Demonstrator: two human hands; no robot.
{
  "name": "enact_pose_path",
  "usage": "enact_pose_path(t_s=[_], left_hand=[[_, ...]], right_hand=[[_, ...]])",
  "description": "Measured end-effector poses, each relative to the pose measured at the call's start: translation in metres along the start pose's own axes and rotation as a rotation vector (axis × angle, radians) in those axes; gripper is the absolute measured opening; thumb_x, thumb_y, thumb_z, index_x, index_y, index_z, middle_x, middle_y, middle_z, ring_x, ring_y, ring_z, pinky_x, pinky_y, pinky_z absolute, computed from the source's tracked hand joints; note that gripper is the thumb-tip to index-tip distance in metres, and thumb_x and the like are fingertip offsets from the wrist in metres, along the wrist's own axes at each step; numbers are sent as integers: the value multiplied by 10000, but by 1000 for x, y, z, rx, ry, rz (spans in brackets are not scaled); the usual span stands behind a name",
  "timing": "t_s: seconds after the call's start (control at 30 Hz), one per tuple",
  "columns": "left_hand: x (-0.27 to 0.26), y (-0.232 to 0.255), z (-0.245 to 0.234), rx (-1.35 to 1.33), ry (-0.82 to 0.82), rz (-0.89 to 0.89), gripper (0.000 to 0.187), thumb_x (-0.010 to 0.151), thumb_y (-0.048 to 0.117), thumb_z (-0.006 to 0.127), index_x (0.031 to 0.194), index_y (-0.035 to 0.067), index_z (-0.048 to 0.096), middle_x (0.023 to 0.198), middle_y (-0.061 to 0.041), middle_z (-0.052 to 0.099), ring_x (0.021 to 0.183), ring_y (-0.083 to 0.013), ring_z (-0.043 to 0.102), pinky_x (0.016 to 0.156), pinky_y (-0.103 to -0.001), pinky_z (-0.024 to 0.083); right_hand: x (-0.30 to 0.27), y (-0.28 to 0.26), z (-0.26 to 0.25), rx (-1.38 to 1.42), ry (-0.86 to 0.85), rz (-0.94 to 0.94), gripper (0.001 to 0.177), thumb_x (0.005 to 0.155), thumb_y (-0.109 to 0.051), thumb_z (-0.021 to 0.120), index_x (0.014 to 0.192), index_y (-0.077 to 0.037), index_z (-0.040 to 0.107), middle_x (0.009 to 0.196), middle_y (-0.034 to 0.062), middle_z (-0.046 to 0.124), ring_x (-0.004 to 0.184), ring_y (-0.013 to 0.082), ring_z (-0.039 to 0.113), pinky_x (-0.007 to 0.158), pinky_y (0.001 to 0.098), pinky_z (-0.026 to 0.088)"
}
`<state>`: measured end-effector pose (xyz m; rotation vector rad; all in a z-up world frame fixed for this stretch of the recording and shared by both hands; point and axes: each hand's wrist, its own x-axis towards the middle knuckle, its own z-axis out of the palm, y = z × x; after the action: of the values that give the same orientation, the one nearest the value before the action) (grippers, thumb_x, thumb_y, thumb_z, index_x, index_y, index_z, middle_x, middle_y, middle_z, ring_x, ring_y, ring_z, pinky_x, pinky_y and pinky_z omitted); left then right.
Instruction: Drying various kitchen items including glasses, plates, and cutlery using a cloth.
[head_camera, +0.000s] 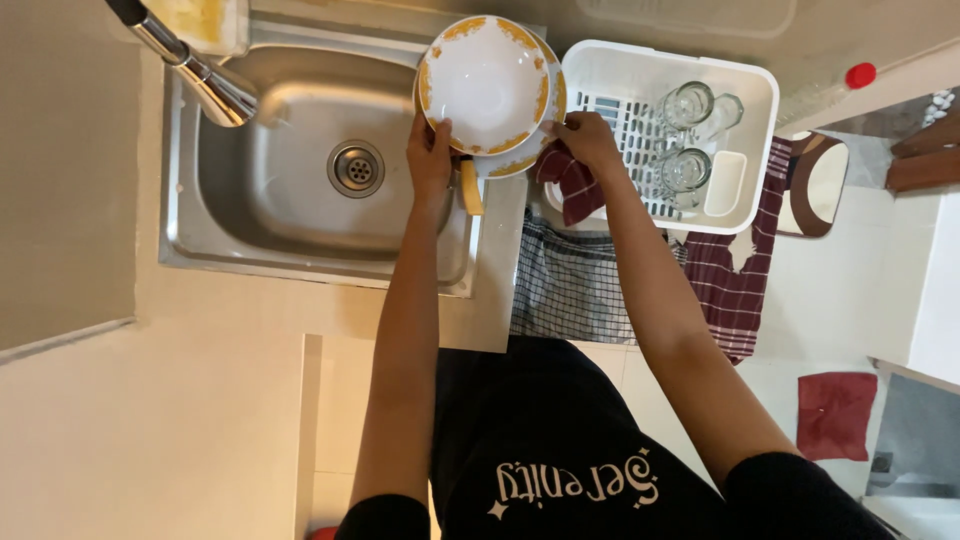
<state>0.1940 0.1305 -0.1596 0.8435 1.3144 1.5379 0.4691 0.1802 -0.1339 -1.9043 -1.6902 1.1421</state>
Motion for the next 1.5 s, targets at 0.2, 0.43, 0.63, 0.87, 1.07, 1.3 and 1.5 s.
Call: enact_pose_path(t_s=[0.2, 0.43, 0.63, 0.87, 1.07, 1.3, 1.5], left_hand=[[-9, 4, 4, -7, -12, 13, 187, 1047, 154, 633, 1156, 4, 651, 871, -31, 671, 746, -68, 596, 650, -252, 511], [-13, 34, 6, -22, -22, 15, 183, 1037, 162, 618, 1146, 16, 618, 882, -32, 671, 782, -91, 622, 665, -260, 543], [-29, 66, 3, -92, -25, -37, 230, 1082, 167, 592, 1235, 0, 553, 984, -78, 599, 865, -127, 596, 688, -294, 572], [-28, 29, -35, -64, -22, -5, 296, 1087, 160, 531, 1339, 32, 443, 1107, -105, 599, 918, -139, 630, 725, -310, 608], [-48, 81, -51, -149, -101, -53, 367, 1095, 160, 519, 1394, 31, 350, 1211, -167, 591, 997, -248, 683, 742, -393, 644], [-61, 113, -96, -158, -166, -91, 663, 973, 8, 585, 1505, 51, 192, 1390, -193, 507, 1159, -309, 666, 788, -428, 646], [-43, 91, -158, 93, -227, 92, 772, 907, -83, 568, 1590, 64, 240, 1487, -200, 499, 1351, -322, 555, 1085, -422, 539]], right_hand=[[9, 15, 7, 185, 109, -51, 370, 809, -274, 873, 915, 51, 732, 787, 133, 739, 671, 195, 689, 602, 331, 550], [8, 33, -5, 7, 123, -3, 336, 832, -278, 887, 892, 15, 735, 772, 122, 717, 635, 186, 665, 589, 329, 530], [-6, 23, -13, 50, 111, 7, 414, 796, -369, 908, 904, -6, 741, 808, 125, 741, 675, 216, 702, 628, 349, 564], [-25, 15, -37, -115, 248, 23, 489, 783, -452, 907, 1010, -47, 755, 905, 128, 755, 767, 243, 730, 701, 376, 574], [-75, 20, -90, -145, 470, -247, 532, 754, -237, 942, 1130, 42, 689, 1010, 214, 722, 873, 333, 723, 768, 428, 594], [-206, 29, -156, -256, 292, 154, 495, 845, -301, 920, 1111, 64, 718, 940, 191, 734, 809, 292, 730, 731, 389, 569], [-293, -66, -102, 228, 357, 364, 402, 885, -232, 812, 1188, 12, 713, 1007, 146, 745, 756, 173, 707, 647, 323, 569]])
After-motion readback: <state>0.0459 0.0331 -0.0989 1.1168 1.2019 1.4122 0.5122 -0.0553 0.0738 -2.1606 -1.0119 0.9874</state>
